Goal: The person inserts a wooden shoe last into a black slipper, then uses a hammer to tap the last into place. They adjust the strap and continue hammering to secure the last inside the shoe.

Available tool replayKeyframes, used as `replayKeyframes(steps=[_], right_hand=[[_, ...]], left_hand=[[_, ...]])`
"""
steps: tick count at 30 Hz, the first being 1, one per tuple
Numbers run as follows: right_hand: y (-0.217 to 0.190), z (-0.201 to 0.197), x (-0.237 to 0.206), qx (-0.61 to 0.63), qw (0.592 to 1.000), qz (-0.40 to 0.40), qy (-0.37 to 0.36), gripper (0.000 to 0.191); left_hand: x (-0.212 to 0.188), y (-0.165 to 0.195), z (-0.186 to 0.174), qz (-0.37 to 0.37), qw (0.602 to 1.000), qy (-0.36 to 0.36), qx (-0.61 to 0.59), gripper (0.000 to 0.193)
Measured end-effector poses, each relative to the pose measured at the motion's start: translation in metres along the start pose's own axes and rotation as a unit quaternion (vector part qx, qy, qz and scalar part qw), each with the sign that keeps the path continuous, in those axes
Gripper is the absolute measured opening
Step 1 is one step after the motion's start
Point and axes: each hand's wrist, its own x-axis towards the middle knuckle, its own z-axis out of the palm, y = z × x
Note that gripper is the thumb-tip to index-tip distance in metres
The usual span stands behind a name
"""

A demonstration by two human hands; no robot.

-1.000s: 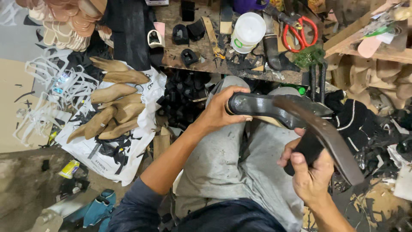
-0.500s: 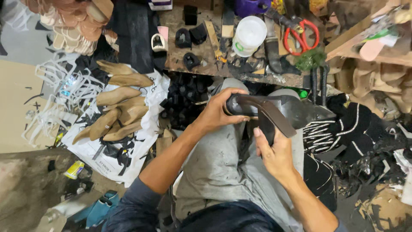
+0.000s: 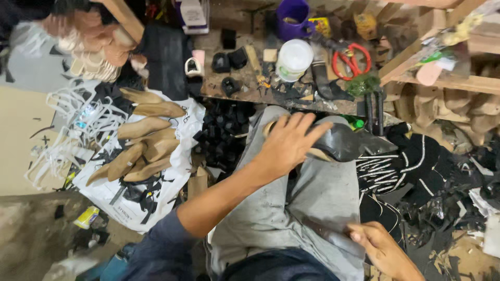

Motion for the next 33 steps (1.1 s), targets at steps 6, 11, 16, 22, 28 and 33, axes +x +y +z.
replayKeyframes(steps=[6, 11, 16, 22, 28, 33], right_hand=[[-0.007, 0.029, -0.020, -0.008, 0.978, 0.096, 0.185, 0.031], [-0.046, 0.068, 0.015, 0.300, 0.911, -0.044, 0.280, 0.098], [-0.058, 0.103, 0.026, 0.272, 0.918, 0.007, 0.287, 0.076], [-0.070, 0.115, 0.035, 0.253, 0.915, -0.068, 0.308, 0.096], [-0.072, 0.124, 0.029, 0.299, 0.901, -0.046, 0.310, 0.097], [-0.074, 0.120, 0.031, 0.297, 0.908, -0.056, 0.289, 0.097]], left_hand=[[0.019, 0.026, 0.003, -0.005, 0.991, 0.023, -0.135, 0.087], [-0.003, 0.084, -0.010, -0.137, 0.657, 0.068, -0.738, 0.098], [-0.016, 0.077, -0.033, -0.093, 0.437, 0.018, -0.894, 0.094], [-0.016, 0.071, -0.044, -0.143, 0.455, 0.085, -0.875, 0.087], [-0.017, 0.073, -0.030, -0.140, 0.438, 0.091, -0.883, 0.081], [-0.020, 0.071, -0.029, -0.148, 0.440, 0.103, -0.880, 0.078]])
